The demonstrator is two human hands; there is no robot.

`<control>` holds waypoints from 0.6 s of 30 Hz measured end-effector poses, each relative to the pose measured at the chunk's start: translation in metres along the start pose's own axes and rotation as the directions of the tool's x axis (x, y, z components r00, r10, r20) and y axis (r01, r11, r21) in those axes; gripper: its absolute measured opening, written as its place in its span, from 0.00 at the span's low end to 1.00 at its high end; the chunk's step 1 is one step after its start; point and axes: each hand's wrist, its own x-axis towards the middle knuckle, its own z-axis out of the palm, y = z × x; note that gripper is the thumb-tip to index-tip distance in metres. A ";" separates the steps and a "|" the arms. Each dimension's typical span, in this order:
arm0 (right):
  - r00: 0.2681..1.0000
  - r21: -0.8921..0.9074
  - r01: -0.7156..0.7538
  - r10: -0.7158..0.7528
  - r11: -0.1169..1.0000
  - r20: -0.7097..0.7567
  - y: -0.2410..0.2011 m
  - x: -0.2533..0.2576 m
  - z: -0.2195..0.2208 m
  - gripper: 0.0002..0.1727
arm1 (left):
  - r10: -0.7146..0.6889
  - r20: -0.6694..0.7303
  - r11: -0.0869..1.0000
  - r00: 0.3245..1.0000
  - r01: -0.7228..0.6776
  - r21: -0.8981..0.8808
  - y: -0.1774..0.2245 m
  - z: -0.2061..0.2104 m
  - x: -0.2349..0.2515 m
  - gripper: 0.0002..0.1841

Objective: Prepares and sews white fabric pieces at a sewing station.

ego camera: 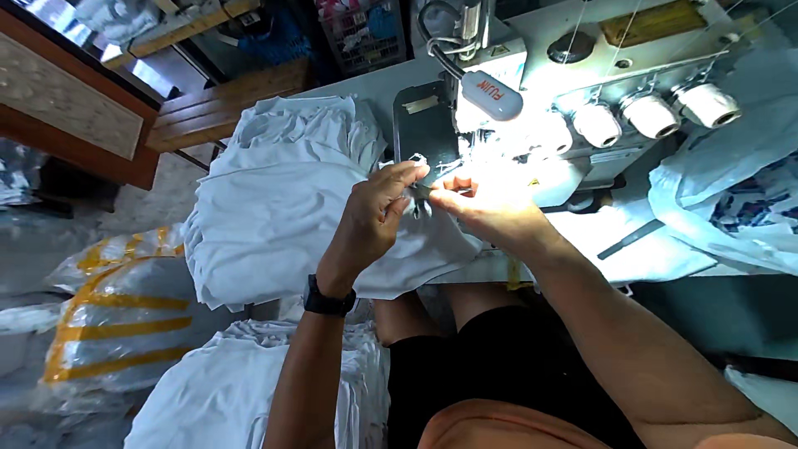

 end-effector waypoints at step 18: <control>0.837 0.370 0.339 -0.457 0.865 0.302 -0.035 0.043 -0.127 0.08 | -0.171 0.116 0.959 0.978 0.138 0.248 0.131 -0.215 -0.160 0.13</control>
